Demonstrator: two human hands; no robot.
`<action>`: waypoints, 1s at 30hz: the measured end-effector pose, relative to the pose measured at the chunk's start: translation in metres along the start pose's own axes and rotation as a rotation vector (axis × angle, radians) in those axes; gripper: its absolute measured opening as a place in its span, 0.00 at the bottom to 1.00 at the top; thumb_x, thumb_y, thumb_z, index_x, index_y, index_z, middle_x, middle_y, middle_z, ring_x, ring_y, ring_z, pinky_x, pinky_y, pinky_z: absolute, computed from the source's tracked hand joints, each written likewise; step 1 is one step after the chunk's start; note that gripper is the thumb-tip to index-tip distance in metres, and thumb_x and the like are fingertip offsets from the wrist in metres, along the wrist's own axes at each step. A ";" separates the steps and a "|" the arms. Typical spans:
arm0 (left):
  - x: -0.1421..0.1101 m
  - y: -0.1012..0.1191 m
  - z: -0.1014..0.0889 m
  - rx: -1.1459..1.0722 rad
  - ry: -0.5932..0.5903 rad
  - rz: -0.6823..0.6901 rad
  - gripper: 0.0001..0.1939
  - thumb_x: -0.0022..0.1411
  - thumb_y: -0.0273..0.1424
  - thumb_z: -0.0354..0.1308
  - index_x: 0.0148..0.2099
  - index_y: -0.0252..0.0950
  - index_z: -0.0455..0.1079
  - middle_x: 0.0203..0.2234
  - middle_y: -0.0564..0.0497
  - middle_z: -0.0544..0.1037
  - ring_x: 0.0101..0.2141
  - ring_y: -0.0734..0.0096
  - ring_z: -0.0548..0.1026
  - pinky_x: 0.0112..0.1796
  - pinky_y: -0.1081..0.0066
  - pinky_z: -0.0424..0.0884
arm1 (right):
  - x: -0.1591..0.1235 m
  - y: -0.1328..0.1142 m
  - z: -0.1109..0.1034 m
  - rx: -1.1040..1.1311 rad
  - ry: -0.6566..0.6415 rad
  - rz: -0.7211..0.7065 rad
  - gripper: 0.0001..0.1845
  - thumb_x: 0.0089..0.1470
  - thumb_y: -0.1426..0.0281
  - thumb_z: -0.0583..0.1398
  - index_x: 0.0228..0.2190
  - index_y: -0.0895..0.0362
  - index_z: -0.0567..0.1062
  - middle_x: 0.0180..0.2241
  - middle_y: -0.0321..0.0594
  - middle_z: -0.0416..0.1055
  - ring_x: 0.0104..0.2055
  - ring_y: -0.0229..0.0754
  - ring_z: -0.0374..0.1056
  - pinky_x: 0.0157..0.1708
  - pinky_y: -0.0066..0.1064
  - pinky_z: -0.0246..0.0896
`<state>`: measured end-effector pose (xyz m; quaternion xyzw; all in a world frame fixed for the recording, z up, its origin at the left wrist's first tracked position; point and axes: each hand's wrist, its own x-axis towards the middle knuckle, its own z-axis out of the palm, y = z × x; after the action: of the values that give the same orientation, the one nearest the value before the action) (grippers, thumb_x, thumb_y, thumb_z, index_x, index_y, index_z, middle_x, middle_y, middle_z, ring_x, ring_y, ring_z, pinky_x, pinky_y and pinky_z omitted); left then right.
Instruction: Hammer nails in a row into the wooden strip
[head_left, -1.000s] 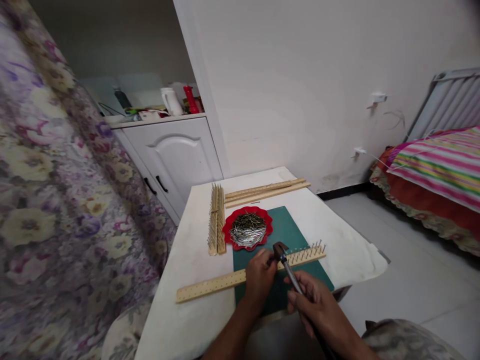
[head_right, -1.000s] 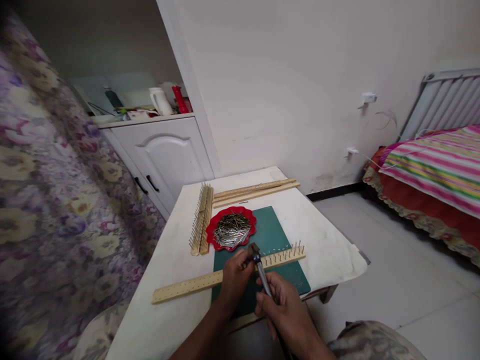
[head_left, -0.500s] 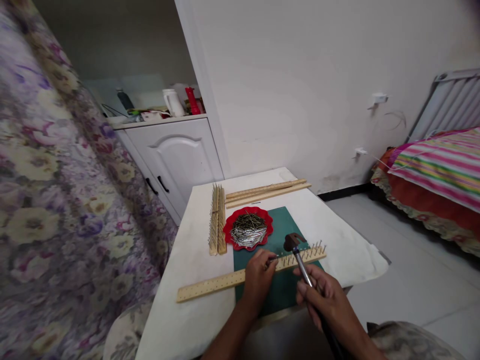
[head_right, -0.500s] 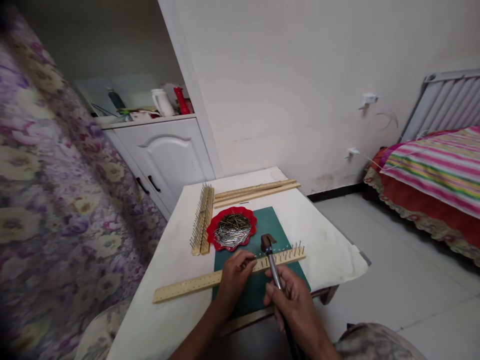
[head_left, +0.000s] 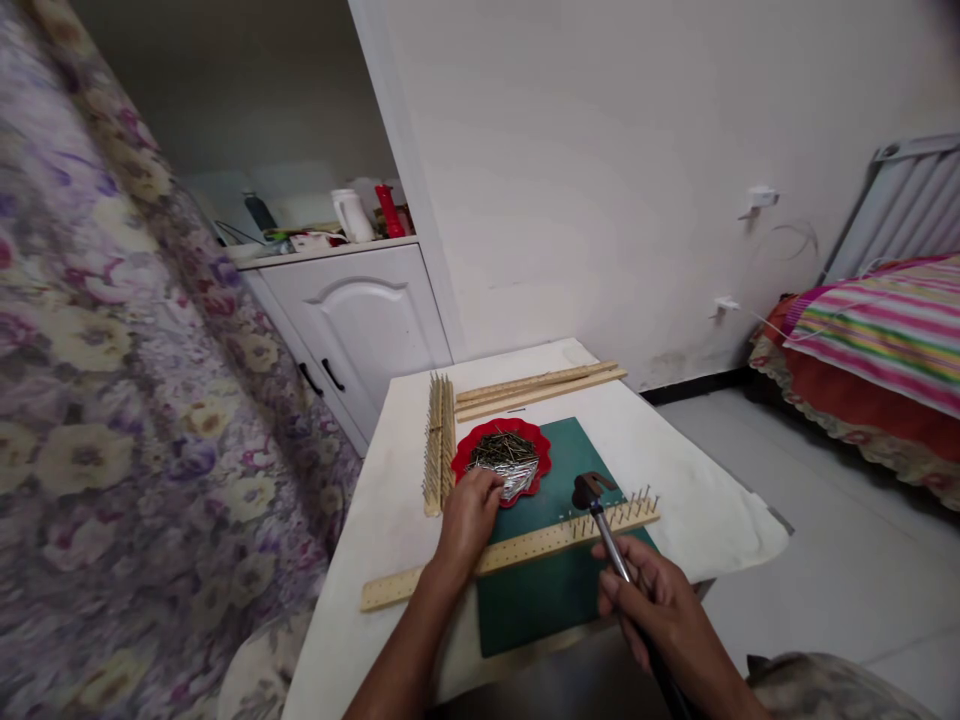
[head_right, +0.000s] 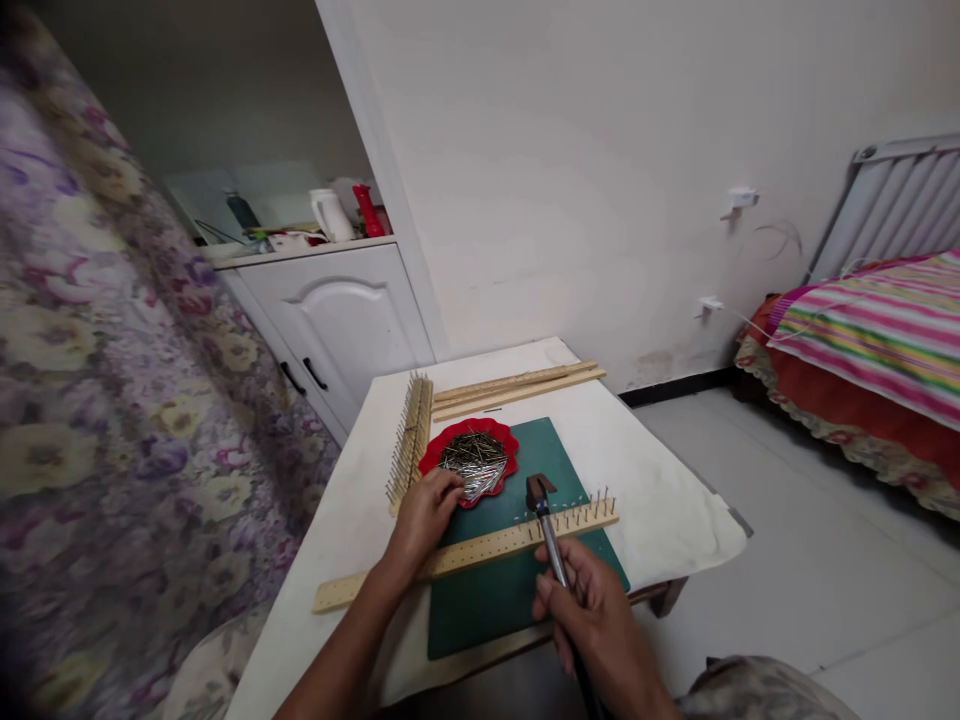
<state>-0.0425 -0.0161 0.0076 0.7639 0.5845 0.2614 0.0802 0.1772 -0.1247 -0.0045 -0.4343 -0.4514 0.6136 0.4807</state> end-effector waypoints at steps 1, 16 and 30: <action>0.008 -0.001 0.000 0.075 -0.059 -0.011 0.09 0.58 0.27 0.49 0.33 0.37 0.71 0.32 0.49 0.74 0.36 0.70 0.71 0.37 0.73 0.63 | 0.000 0.001 0.000 0.002 0.001 0.002 0.16 0.52 0.59 0.58 0.37 0.55 0.63 0.20 0.29 0.69 0.08 0.26 0.51 0.09 0.19 0.40; 0.042 -0.003 0.022 0.358 -0.313 -0.176 0.09 0.54 0.32 0.53 0.33 0.36 0.74 0.31 0.44 0.78 0.35 0.61 0.74 0.33 0.69 0.64 | 0.003 0.004 0.003 -0.011 -0.025 0.056 0.19 0.50 0.56 0.59 0.37 0.55 0.62 0.20 0.29 0.69 0.07 0.26 0.51 0.08 0.19 0.41; 0.021 0.004 0.008 0.371 -0.190 -0.048 0.11 0.62 0.30 0.44 0.38 0.35 0.67 0.36 0.46 0.73 0.36 0.67 0.72 0.34 0.71 0.63 | 0.014 0.011 0.011 -0.040 0.048 -0.050 0.18 0.49 0.57 0.60 0.36 0.56 0.64 0.19 0.29 0.69 0.07 0.26 0.52 0.07 0.18 0.42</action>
<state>-0.0316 0.0037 0.0088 0.7727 0.6304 0.0741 -0.0005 0.1621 -0.1137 -0.0145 -0.4470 -0.4625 0.5816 0.4981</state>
